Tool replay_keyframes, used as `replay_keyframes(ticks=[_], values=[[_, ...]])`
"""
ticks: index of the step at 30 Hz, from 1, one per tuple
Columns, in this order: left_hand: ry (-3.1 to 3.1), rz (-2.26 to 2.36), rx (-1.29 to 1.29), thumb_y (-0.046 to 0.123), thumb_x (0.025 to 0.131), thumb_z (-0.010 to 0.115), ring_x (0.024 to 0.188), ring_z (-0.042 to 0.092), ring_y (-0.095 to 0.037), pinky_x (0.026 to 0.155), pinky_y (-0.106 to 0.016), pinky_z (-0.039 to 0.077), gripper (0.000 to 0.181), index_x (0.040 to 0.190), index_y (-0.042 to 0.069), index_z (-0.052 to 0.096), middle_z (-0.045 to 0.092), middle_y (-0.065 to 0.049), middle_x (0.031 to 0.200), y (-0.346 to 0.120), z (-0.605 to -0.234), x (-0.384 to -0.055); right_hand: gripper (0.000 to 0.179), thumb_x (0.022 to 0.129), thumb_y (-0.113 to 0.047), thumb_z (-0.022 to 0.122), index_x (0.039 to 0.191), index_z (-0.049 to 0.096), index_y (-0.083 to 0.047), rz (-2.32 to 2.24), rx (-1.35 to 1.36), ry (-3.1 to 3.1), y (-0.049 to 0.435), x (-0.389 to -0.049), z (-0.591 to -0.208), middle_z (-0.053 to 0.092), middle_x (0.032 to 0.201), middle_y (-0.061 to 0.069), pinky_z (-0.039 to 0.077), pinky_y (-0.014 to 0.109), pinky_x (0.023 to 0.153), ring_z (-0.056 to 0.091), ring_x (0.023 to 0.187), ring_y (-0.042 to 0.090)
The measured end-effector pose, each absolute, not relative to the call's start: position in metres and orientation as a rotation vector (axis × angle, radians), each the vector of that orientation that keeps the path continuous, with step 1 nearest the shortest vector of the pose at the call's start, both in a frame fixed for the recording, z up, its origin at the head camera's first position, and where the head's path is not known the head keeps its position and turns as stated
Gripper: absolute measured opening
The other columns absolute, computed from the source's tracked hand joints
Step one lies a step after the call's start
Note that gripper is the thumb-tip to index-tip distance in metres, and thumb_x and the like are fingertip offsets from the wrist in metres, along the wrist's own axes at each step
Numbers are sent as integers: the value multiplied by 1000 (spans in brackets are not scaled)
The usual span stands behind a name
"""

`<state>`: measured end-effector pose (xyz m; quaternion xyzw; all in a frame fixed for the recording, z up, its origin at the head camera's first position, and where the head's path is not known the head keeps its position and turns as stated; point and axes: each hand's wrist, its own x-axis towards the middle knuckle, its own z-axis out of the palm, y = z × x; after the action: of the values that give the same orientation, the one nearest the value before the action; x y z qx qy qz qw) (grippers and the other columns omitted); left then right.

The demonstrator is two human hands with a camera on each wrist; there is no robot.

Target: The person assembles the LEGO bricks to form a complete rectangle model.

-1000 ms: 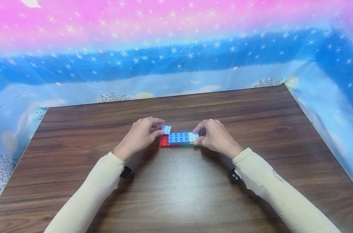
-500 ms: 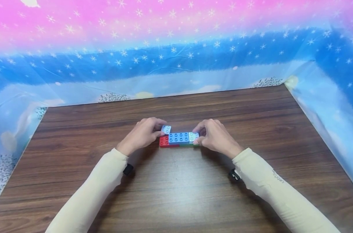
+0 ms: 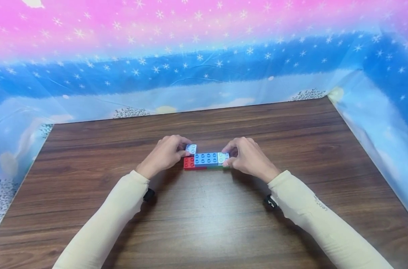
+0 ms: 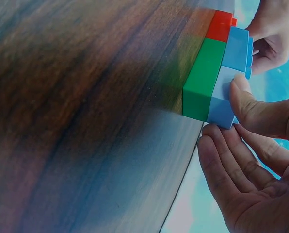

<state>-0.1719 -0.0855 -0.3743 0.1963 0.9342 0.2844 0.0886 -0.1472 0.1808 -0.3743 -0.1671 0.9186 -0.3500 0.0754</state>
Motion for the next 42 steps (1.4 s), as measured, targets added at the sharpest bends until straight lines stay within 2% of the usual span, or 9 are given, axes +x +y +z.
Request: replay_keyframes(ticks=[7,15,28,42], values=[[2801,863,545,10,97,69,104,67,-21,86,-39,54,30,126,2,69,70,-13,119,-89,-371,-168,27,82,-7,86,106,76,-2,-1045,-495,2746,180,-147,-373,74,97,8,55,41,78,67,87,20],[2833,893,571,11,96,71,95,69,-19,81,-39,53,28,123,2,71,73,-11,109,-99,-366,-162,27,82,-7,85,107,76,-1,-1034,-497,2751,180,-146,-373,74,98,9,55,41,78,67,87,20],[2875,869,562,13,95,72,95,68,-21,77,-38,54,28,121,3,71,71,-11,111,-107,-359,-149,26,82,-8,86,106,77,-2,-1032,-502,2753,180,-147,-373,74,97,8,55,41,78,68,87,19],[2856,889,623,12,93,75,97,70,-21,81,-39,55,26,117,4,73,73,-8,109,-108,-359,-136,27,81,-9,86,105,77,-2,-1034,-502,2751,180,-147,-373,74,97,8,55,41,78,68,87,19]])
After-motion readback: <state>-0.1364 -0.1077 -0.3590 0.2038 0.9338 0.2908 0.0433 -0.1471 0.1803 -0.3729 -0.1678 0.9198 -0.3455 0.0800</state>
